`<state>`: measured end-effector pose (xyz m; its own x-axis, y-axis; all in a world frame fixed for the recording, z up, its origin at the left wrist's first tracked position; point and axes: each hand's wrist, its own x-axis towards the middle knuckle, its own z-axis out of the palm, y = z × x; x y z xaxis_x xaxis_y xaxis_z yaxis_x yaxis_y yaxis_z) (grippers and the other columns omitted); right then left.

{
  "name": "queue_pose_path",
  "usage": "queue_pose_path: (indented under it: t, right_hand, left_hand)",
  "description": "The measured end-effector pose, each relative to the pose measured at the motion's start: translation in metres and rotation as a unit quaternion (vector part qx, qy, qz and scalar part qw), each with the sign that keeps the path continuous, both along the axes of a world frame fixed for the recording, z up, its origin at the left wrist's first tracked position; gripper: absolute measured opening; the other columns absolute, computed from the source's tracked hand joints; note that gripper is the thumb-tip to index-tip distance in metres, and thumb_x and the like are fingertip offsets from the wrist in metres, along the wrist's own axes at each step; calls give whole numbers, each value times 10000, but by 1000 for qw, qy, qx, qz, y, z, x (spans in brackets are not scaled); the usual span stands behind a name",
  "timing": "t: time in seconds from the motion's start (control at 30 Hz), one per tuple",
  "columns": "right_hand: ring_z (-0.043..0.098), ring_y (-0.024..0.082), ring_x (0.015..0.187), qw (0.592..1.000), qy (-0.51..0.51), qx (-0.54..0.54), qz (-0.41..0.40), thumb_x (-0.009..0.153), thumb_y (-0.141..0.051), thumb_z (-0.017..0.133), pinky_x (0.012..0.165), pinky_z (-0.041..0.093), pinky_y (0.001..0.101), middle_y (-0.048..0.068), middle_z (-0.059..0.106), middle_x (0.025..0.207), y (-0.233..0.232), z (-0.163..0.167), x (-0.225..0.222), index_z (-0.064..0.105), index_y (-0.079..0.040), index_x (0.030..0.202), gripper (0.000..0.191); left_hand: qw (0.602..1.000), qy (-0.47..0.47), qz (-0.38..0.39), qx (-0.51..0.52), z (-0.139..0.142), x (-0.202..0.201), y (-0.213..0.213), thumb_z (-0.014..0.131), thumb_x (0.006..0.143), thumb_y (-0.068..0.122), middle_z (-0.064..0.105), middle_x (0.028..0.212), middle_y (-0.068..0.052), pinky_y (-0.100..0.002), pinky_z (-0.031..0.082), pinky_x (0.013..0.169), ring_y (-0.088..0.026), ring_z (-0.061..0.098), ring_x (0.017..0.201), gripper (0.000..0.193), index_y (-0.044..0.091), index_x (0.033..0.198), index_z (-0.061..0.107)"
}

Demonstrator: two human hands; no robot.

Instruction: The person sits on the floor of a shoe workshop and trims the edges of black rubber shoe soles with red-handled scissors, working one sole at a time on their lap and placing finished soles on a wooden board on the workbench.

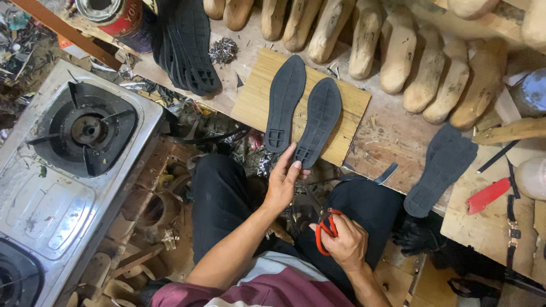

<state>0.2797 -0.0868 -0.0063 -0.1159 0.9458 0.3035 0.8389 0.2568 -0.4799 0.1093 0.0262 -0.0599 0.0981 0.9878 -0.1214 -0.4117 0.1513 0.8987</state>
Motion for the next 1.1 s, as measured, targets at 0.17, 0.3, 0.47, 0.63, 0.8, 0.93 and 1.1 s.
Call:
queue_pose_path:
  t: [0.17,0.3,0.47,0.63,0.8,0.93,1.1]
  right_hand:
    - [644,299,586,1000,7,-7,-10,653,-293,931,564,520,386,110,663,731,-2,0,0,703,9,947,480]
    - [664,301,627,1000,8,18,7,673,-293,914,584,531,377,129,700,836,-4,-2,3,694,11,966,476]
    - [666,298,612,1000,3,16,1,667,-317,917,575,534,384,123,703,822,-5,-4,5,704,8,971,493]
    - [667,307,623,1000,-3,3,-4,654,-298,916,584,533,394,118,701,807,-6,-3,6,712,-7,960,469]
    - [672,296,624,1000,6,11,10,668,-291,911,583,536,379,122,706,827,-4,-2,3,709,4,979,474]
    - [675,277,603,1000,5,12,14,676,-294,910,572,539,364,120,711,819,-3,0,0,710,23,1000,496]
    - [681,282,609,1000,-2,13,22,683,-305,913,578,542,366,115,710,809,-3,1,-1,713,10,984,479]
  left_hand:
    - [1000,-22,7,-19,3,2,2,580,1037,124,614,996,-70,-292,568,719,-157,684,840,572,44,1570,387]
    - [998,-48,21,-22,11,8,12,590,1048,144,646,990,-85,-287,568,716,-151,688,828,508,23,1513,426]
    - [999,12,16,-36,21,9,22,604,1036,186,665,869,-63,-269,539,635,-122,646,710,489,43,1486,478]
    - [998,0,-1,-65,14,-6,4,594,1023,242,681,844,-61,-257,520,612,-123,649,683,399,78,1381,529]
    - [988,-65,91,-110,6,-29,15,574,1046,286,682,825,-88,-283,524,590,-155,652,654,229,65,1105,580]
    - [990,-20,98,-103,16,-48,38,566,1042,306,684,830,-69,-268,520,602,-141,653,661,226,81,1062,557]
    - [993,26,71,-87,26,-56,48,579,1030,306,688,816,-61,-261,513,594,-132,651,653,231,77,1059,570]
